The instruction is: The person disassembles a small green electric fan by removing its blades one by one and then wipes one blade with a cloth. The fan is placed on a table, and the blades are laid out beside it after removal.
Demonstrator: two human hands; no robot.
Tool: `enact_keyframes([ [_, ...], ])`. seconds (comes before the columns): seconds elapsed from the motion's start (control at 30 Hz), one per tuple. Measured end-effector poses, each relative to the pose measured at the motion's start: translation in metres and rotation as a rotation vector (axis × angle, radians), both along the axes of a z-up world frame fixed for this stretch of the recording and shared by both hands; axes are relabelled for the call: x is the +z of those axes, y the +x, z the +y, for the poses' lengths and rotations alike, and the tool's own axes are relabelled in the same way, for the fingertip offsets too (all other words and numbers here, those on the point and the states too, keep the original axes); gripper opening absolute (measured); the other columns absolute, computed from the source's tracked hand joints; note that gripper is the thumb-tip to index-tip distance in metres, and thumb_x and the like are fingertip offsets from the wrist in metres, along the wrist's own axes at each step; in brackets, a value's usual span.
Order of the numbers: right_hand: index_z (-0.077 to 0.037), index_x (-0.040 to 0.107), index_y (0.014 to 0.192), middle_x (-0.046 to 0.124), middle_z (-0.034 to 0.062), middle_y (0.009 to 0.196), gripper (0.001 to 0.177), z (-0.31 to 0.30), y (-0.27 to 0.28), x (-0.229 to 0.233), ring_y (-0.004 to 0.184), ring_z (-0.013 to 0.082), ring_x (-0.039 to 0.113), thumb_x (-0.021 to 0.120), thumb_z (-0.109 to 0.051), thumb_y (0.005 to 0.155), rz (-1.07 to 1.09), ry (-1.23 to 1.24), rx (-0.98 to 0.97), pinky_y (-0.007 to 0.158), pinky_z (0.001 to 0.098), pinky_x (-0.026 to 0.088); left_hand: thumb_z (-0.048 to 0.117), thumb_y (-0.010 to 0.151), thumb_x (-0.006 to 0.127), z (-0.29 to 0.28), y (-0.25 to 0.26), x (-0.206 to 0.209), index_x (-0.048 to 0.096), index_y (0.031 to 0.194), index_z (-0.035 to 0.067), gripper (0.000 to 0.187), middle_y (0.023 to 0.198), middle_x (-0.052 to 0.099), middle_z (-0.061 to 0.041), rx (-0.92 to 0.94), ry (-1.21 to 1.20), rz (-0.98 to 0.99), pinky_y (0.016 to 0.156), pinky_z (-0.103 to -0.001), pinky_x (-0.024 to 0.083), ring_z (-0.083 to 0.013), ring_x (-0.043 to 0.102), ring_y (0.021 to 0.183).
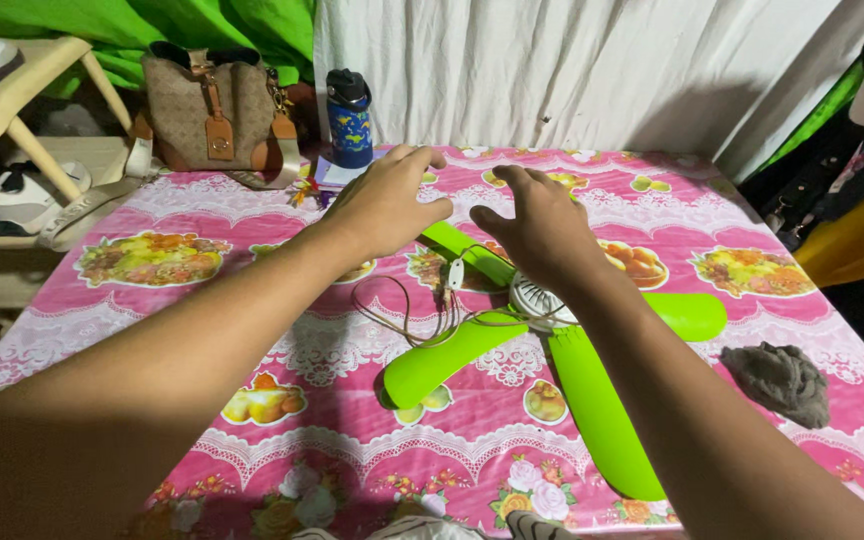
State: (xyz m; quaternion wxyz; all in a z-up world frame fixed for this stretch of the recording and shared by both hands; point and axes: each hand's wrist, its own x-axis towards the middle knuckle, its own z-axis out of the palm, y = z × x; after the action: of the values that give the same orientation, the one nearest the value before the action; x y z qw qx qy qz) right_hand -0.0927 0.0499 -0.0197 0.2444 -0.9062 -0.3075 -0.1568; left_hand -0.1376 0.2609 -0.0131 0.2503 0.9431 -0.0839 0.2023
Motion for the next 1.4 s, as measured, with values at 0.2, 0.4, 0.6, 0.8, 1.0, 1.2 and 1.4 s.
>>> enact_keyframes([
  [0.2, -0.003, 0.060, 0.134, 0.063, 0.0234, 0.130, 0.061, -0.013, -0.005, -0.005, 0.121, 0.0411, 0.060, 0.076, -0.039, 0.087, -0.014, 0.012, -0.015, 0.099, 0.0513, 0.046, 0.032, 0.083, 0.074, -0.009, 0.019, -0.017, 0.060, 0.129, 0.005, 0.055, 0.133, 0.059, -0.020, -0.122, -0.027, 0.007, 0.106, -0.044, 0.045, -0.0369, 0.056, 0.126],
  [0.4, -0.001, 0.060, 0.134, 0.066, 0.0262, 0.125, 0.059, -0.058, 0.001, -0.010, 0.118, 0.0415, 0.063, 0.073, -0.037, 0.089, 0.091, 0.010, -0.100, 0.100, 0.0492, 0.047, 0.029, 0.083, 0.072, -0.040, 0.052, -0.030, 0.059, 0.132, 0.008, 0.055, 0.133, 0.056, -0.021, -0.245, -0.038, 0.064, 0.107, -0.044, 0.044, -0.0385, 0.055, 0.126],
  [0.6, -0.001, 0.059, 0.136, 0.065, 0.0283, 0.127, 0.061, -0.113, 0.027, -0.016, 0.119, 0.0426, 0.062, 0.074, -0.036, 0.089, 0.138, -0.024, -0.142, 0.100, 0.0489, 0.047, 0.028, 0.082, 0.074, -0.082, 0.091, -0.041, 0.062, 0.128, 0.007, 0.052, 0.130, 0.057, -0.022, -0.319, -0.033, 0.022, 0.108, -0.045, 0.043, -0.0384, 0.054, 0.127],
  [0.8, -0.008, 0.058, 0.139, 0.067, 0.0257, 0.127, 0.063, -0.163, 0.073, -0.024, 0.121, 0.0373, 0.064, 0.074, -0.040, 0.087, 0.339, -0.001, -0.193, 0.102, 0.0442, 0.049, 0.030, 0.083, 0.074, -0.109, 0.130, -0.057, 0.061, 0.127, 0.003, 0.053, 0.129, 0.060, -0.023, -0.257, -0.057, 0.027, 0.108, -0.045, 0.044, -0.0378, 0.056, 0.127],
  [1.0, -0.010, 0.059, 0.140, 0.064, 0.0232, 0.134, 0.058, -0.201, 0.117, -0.044, 0.123, 0.0338, 0.063, 0.070, -0.038, 0.090, 0.443, 0.055, -0.032, 0.100, 0.0426, 0.050, 0.036, 0.074, 0.083, -0.120, 0.157, -0.083, 0.054, 0.136, 0.002, 0.076, 0.136, 0.059, -0.025, -0.185, -0.022, 0.268, 0.109, -0.044, 0.044, -0.0366, 0.055, 0.130],
  [1.2, -0.005, 0.064, 0.133, 0.071, 0.0196, 0.127, 0.052, -0.220, 0.141, -0.060, 0.115, 0.0287, 0.071, 0.069, -0.035, 0.090, 0.577, 0.094, 0.035, 0.096, 0.0380, 0.055, 0.031, 0.062, 0.094, -0.129, 0.162, -0.119, 0.045, 0.144, 0.007, 0.098, 0.133, 0.062, -0.017, 0.032, -0.316, 0.610, 0.106, -0.039, 0.048, -0.0277, 0.061, 0.124],
  [1.4, -0.002, 0.064, 0.130, 0.075, 0.0161, 0.121, 0.049, -0.232, 0.141, -0.074, 0.111, 0.0257, 0.073, 0.067, -0.031, 0.090, 0.656, 0.129, 0.107, 0.091, 0.0356, 0.056, 0.028, 0.064, 0.086, -0.149, 0.154, -0.129, 0.052, 0.139, 0.022, 0.083, 0.131, 0.068, -0.002, 0.168, -0.682, 0.830, 0.099, -0.051, 0.052, -0.0207, 0.064, 0.120],
])
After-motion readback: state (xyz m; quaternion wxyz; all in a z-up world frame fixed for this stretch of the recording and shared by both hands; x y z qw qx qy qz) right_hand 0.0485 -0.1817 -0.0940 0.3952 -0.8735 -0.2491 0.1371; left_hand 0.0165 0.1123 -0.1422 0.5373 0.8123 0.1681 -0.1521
